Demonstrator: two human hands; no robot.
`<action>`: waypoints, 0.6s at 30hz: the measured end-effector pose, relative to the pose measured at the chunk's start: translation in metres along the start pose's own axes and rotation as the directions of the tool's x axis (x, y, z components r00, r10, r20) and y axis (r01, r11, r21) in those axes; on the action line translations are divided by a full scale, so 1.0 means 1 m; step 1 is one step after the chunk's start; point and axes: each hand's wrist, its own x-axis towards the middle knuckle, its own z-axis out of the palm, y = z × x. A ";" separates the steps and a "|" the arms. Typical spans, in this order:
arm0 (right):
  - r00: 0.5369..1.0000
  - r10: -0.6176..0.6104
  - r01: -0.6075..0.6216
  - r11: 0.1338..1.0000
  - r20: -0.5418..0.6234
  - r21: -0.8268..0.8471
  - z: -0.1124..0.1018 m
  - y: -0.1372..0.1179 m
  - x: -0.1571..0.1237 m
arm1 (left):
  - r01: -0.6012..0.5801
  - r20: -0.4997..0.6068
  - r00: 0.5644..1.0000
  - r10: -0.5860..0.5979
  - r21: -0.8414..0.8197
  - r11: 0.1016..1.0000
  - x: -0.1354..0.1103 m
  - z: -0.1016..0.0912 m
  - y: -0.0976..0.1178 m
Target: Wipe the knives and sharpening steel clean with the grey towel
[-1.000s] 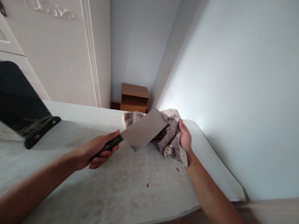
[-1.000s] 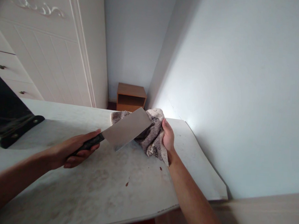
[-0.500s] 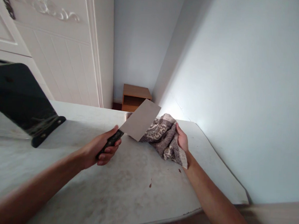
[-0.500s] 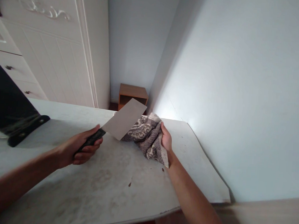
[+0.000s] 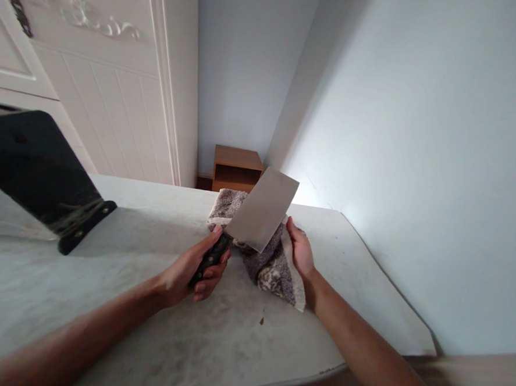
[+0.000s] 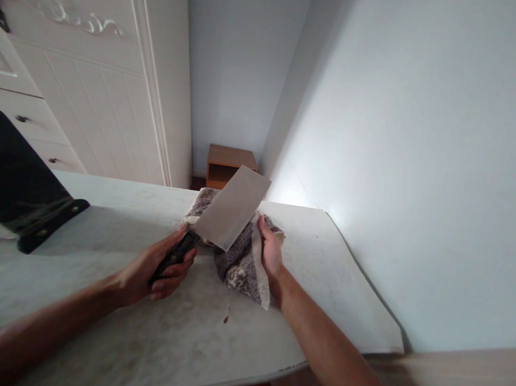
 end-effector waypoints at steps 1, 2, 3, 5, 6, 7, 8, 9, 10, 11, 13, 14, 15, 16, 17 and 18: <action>1.000 0.023 -0.023 1.000 0.011 0.004 0.003 0.001 -0.003 | 0.005 -0.004 1.000 -0.005 0.000 1.000 0.001 0.002 -0.001; 0.999 0.044 -0.044 0.999 0.025 0.009 0.006 0.002 -0.005 | 0.010 -0.009 1.000 -0.010 0.001 1.000 0.001 0.003 -0.002; 0.997 0.061 -0.062 0.998 0.041 0.014 0.008 0.003 -0.007 | 0.015 -0.012 1.000 -0.015 0.003 1.000 0.002 0.004 -0.002; 0.995 0.082 -0.084 0.996 0.061 0.035 0.010 0.002 -0.010 | 0.018 -0.018 1.000 -0.018 0.002 1.000 0.004 0.005 -0.002; 0.994 0.092 -0.095 0.994 0.060 0.051 0.010 0.002 -0.011 | 0.017 -0.018 1.000 -0.017 -0.001 1.000 0.004 0.005 -0.003; 0.993 0.102 -0.105 0.992 0.053 0.068 0.011 0.001 -0.011 | 0.017 -0.017 1.000 -0.017 -0.004 1.000 0.005 0.005 -0.003; 0.993 0.109 -0.112 0.990 0.044 0.083 0.011 0.000 -0.012 | 0.016 -0.015 1.000 -0.016 -0.008 1.000 0.006 0.004 -0.003; 0.993 0.114 -0.117 0.989 0.035 0.095 0.012 -0.001 -0.012 | 0.011 -0.012 1.000 -0.011 -0.008 1.000 0.007 0.004 -0.003; 0.993 0.118 -0.120 0.987 0.028 0.104 0.014 -0.002 -0.013 | 0.004 -0.009 1.000 -0.004 -0.005 1.000 0.008 0.004 -0.004; 0.993 0.121 -0.122 0.986 0.019 0.112 0.016 -0.003 -0.014 | -0.005 -0.006 1.000 0.005 0.001 1.000 0.008 0.004 -0.004; 0.992 0.124 -0.123 0.985 -0.005 0.123 0.020 -0.004 -0.015 | -0.029 0.004 1.000 0.029 0.020 0.999 0.010 0.005 -0.005; 0.992 0.123 -0.120 0.985 -0.020 0.123 0.023 -0.004 -0.016 | -0.042 0.008 0.999 0.042 0.034 0.999 0.011 0.006 -0.005; 0.992 0.118 -0.113 0.986 -0.034 0.118 0.024 -0.004 -0.017 | -0.056 0.012 0.998 0.055 0.051 0.997 0.011 0.007 -0.006; 0.993 0.109 -0.104 0.989 -0.044 0.107 0.026 -0.004 -0.018 | -0.069 0.014 0.998 0.069 0.070 0.995 0.012 0.008 -0.007; 0.994 0.096 -0.091 0.992 -0.050 0.093 0.026 -0.004 -0.018 | -0.083 0.016 0.996 0.082 0.091 0.992 0.012 0.009 -0.007; 0.995 0.080 -0.075 0.994 -0.052 0.079 0.027 -0.003 -0.018 | -0.095 0.015 0.995 0.094 0.113 0.989 0.012 0.011 -0.007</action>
